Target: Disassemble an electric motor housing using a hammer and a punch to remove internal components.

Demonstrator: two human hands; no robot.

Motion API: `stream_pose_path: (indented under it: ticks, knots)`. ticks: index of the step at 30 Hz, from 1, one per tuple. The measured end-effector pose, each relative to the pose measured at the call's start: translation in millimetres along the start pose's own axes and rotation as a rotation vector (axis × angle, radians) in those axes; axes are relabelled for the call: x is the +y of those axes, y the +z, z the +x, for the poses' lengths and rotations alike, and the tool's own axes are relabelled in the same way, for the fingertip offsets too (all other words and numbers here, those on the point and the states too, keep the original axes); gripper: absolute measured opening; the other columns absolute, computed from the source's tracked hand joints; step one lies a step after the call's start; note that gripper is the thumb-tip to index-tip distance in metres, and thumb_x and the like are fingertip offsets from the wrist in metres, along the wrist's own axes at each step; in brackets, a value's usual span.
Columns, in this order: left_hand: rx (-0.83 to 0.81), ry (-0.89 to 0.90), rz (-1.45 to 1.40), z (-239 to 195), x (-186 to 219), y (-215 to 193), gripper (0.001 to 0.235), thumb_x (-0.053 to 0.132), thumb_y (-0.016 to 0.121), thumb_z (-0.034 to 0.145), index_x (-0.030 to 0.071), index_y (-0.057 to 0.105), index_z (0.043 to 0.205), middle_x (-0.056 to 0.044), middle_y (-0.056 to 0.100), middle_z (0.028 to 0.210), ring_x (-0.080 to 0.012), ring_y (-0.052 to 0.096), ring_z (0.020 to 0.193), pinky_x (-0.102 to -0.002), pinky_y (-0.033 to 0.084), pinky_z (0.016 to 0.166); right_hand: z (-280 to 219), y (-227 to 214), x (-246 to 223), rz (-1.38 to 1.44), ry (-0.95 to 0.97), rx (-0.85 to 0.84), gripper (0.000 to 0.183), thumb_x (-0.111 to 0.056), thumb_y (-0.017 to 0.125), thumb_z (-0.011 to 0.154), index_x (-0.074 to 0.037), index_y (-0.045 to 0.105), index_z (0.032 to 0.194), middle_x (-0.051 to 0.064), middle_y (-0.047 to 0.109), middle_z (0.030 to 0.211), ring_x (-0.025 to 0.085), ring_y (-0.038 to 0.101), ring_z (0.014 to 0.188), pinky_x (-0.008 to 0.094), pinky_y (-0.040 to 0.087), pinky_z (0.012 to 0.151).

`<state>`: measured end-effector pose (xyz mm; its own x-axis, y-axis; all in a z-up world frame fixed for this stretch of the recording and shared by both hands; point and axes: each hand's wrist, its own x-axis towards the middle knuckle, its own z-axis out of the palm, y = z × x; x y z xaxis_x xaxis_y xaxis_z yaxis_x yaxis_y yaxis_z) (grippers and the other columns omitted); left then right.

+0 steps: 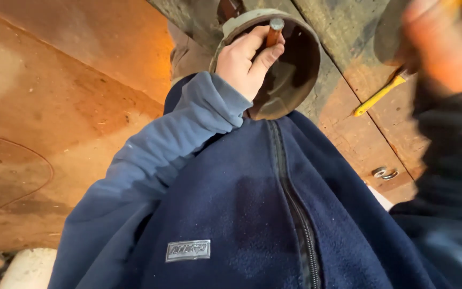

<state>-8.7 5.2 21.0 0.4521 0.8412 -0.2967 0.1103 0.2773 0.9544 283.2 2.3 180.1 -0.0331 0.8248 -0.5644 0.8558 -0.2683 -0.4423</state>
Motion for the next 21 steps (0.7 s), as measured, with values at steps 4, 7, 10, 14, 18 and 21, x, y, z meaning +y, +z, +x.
stream_pose_path:
  ticks: [4, 7, 10, 14, 18, 21]
  knots:
    - [-0.070, 0.047, 0.088, 5, 4, -9, 0.019, 0.025, 0.067, 0.107, 0.008, 0.068, 0.116, -0.009, 0.074, 0.101, -0.0216, 0.075, 0.095, -0.032, 0.058, 0.085, -31, 109, 22, 0.185, 0.055, 0.212, 0.039, -0.019, 0.080, 0.106, 0.003, 0.051, 0.120, 0.010, 0.060, 0.098, 0.019, 0.055, 0.084, 0.033, 0.050, 0.080]
    - [-0.181, 0.012, 0.029, 9, 1, -14, 0.016, 0.022, 0.065, 0.108, 0.008, 0.068, 0.115, -0.006, 0.077, 0.099, -0.0170, 0.076, 0.093, -0.031, 0.059, 0.086, -48, 179, 29, 0.360, 0.115, 0.384, 0.054, -0.021, 0.088, 0.100, 0.002, 0.051, 0.132, 0.010, 0.068, 0.104, 0.017, 0.064, 0.091, 0.031, 0.056, 0.086]
    - [-0.271, 0.012, 0.048, 9, -1, -18, 0.016, 0.021, 0.062, 0.110, 0.007, 0.066, 0.117, -0.003, 0.078, 0.100, -0.0143, 0.078, 0.096, -0.029, 0.059, 0.086, -56, 225, 32, 0.525, 0.173, 0.501, 0.059, -0.019, 0.091, 0.098, 0.002, 0.051, 0.135, 0.012, 0.068, 0.110, 0.017, 0.062, 0.097, 0.032, 0.055, 0.091]
    - [-0.303, -0.011, 0.074, 9, 4, -15, 0.017, 0.022, 0.063, 0.111, 0.005, 0.066, 0.116, -0.003, 0.077, 0.099, -0.0124, 0.074, 0.093, -0.028, 0.058, 0.086, -56, 234, 35, 0.680, 0.193, 0.552, 0.062, -0.021, 0.093, 0.097, 0.001, 0.052, 0.138, 0.012, 0.072, 0.115, 0.015, 0.065, 0.103, 0.032, 0.057, 0.098]
    - [-0.270, -0.101, 0.099, 10, 5, -17, 0.017, 0.022, 0.063, 0.111, 0.005, 0.066, 0.113, -0.001, 0.077, 0.096, -0.0091, 0.070, 0.090, -0.027, 0.057, 0.085, -45, 229, 41, 0.693, 0.129, 0.507, 0.068, -0.028, 0.097, 0.095, 0.001, 0.052, 0.138, 0.011, 0.074, 0.118, 0.014, 0.065, 0.104, 0.031, 0.057, 0.097]
    - [-0.250, -0.035, 0.031, 8, -5, -14, 0.018, 0.022, 0.062, 0.113, 0.004, 0.064, 0.117, -0.003, 0.075, 0.101, -0.0103, 0.071, 0.097, -0.028, 0.057, 0.092, -38, 228, 49, 0.689, 0.108, 0.497, 0.067, -0.028, 0.097, 0.098, 0.002, 0.052, 0.137, 0.011, 0.074, 0.114, 0.012, 0.063, 0.099, 0.030, 0.057, 0.094]
